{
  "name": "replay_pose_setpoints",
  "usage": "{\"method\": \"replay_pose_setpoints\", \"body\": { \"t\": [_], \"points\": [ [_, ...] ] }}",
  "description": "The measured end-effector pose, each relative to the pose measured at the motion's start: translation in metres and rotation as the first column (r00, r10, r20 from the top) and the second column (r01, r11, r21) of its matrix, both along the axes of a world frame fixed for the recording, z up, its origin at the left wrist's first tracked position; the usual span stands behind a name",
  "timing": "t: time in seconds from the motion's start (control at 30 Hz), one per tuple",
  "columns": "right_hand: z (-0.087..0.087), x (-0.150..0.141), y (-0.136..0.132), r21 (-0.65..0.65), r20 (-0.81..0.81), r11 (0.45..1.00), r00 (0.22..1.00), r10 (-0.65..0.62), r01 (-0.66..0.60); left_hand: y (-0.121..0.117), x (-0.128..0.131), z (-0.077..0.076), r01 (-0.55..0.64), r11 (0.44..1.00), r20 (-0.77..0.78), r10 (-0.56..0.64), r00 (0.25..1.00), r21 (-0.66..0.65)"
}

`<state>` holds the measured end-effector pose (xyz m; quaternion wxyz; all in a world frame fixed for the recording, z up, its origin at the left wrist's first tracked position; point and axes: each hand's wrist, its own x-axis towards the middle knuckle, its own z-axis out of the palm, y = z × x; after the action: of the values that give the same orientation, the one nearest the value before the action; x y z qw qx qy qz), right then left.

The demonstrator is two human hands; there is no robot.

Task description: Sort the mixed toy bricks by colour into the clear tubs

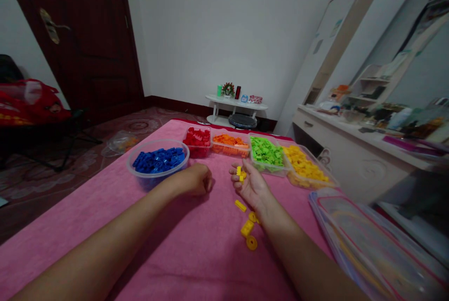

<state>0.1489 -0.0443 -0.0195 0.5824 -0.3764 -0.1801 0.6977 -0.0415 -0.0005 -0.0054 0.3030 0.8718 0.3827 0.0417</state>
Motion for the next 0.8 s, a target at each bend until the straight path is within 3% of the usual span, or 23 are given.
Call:
{"method": "replay_pose_setpoints", "body": {
  "t": [0.07, 0.13, 0.23, 0.33, 0.5, 0.63, 0.73, 0.77, 0.8],
  "points": [
    [-0.002, -0.006, -0.002, -0.024, 0.014, 0.998, 0.998, 0.054, -0.053, 0.008, -0.005, 0.010, 0.058, 0.976, 0.131, -0.031, 0.991, -0.212],
    [-0.003, -0.014, -0.006, -0.039, 0.026, 0.988, 0.988, 0.153, -0.152, 0.011, -0.006, 0.021, 0.085, 0.950, 0.304, 0.011, 0.953, -0.300],
    [-0.003, -0.025, -0.011, -0.032, -0.011, 0.953, 0.954, 0.300, -0.300, -0.001, 0.004, 0.034, 0.011, 0.974, 0.482, 0.102, 0.870, -0.226],
    [-0.002, -0.034, -0.014, -0.002, -0.105, 0.952, 0.947, 0.304, -0.306, -0.024, 0.021, 0.042, -0.034, 0.990, 0.523, 0.101, 0.846, -0.137],
    [0.002, -0.036, -0.014, -0.092, -0.197, 0.969, 0.958, 0.207, -0.228, -0.041, 0.033, 0.046, -0.129, 0.982, 0.545, 0.035, 0.837, 0.136],
    [0.018, -0.008, -0.008, 0.050, -0.193, 0.997, 0.978, 0.075, -0.066, -0.023, 0.027, 0.035, -0.211, 0.935, 0.480, 0.052, 0.876, 0.286],
    [0.036, 0.039, 0.001, 0.208, 0.092, 0.955, 0.967, -0.236, 0.213, -0.009, 0.022, 0.021, -0.168, 0.919, 0.257, 0.076, 0.963, 0.358],
    [0.042, 0.058, 0.006, 0.258, 0.262, 0.911, 0.884, -0.386, 0.321, -0.007, 0.021, 0.017, -0.143, 0.919, 0.164, 0.088, 0.983, 0.367],
    [0.047, 0.079, 0.011, 0.273, 0.323, 0.889, 0.835, -0.445, 0.368, -0.006, 0.020, 0.014, -0.123, 0.917, 0.077, 0.102, 0.992, 0.378]
  ]
}}
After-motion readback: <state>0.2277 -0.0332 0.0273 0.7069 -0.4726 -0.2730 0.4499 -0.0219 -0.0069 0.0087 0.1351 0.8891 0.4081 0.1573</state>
